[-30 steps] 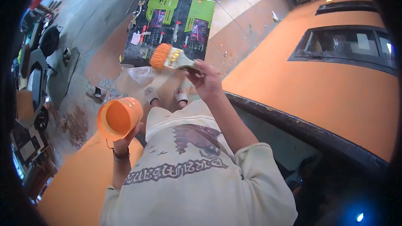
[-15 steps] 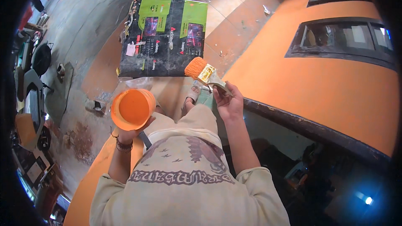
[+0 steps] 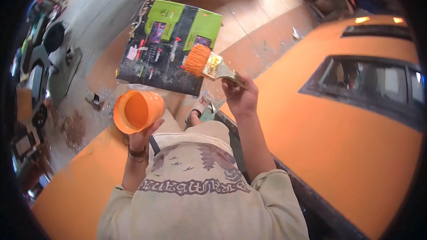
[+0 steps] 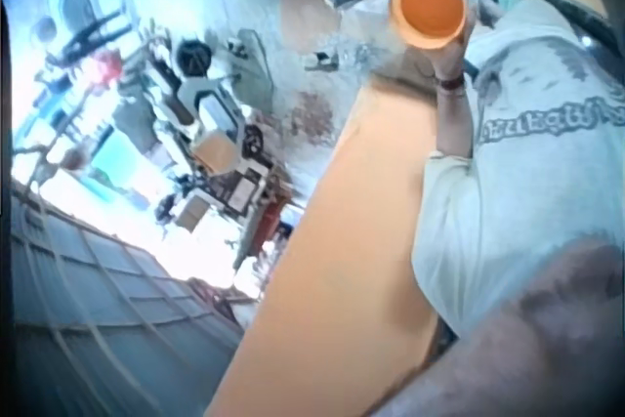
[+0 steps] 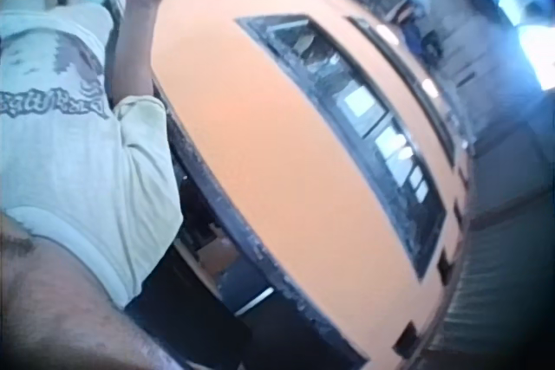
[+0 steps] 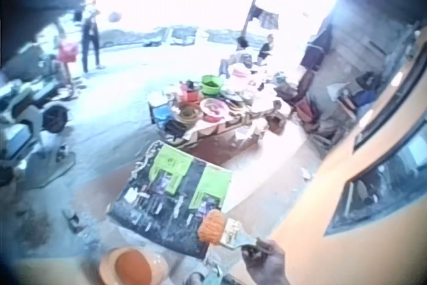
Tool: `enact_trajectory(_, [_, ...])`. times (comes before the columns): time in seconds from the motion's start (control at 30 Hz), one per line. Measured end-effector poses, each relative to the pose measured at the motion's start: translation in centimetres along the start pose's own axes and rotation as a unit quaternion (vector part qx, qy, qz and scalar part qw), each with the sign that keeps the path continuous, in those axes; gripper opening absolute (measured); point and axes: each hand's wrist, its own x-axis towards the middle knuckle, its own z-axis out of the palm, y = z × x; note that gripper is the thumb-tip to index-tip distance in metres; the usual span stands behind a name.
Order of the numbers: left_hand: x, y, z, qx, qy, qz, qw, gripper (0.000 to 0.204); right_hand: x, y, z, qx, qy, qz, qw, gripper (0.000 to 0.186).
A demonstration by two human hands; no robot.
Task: The person mixes orange paint in several buckets, transfers paint between a small cup and a larger bucket using a handheld scoop, and stirs the mixture with a long wooden stick. They also dip a paintbrush into the paint and add liquid from a clear plastic bottle into one of the buckets.
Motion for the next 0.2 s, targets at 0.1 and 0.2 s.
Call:
enact_trajectory(0.1, [1.4, 2.2, 1.3, -0.045, 0.049, 0.012, 0.998, 0.063, 1.8, -0.9, -0.1, -0.010, -0.007, 0.019, 1.000, 0.017])
enact_trajectory(0.2, [2.0, 0.5, 1.2, -0.004, 0.082, 0.045, 0.996, 0.088, 3.0, -1.7, 0.9, -0.033, -0.032, 0.040, 0.998, 0.016])
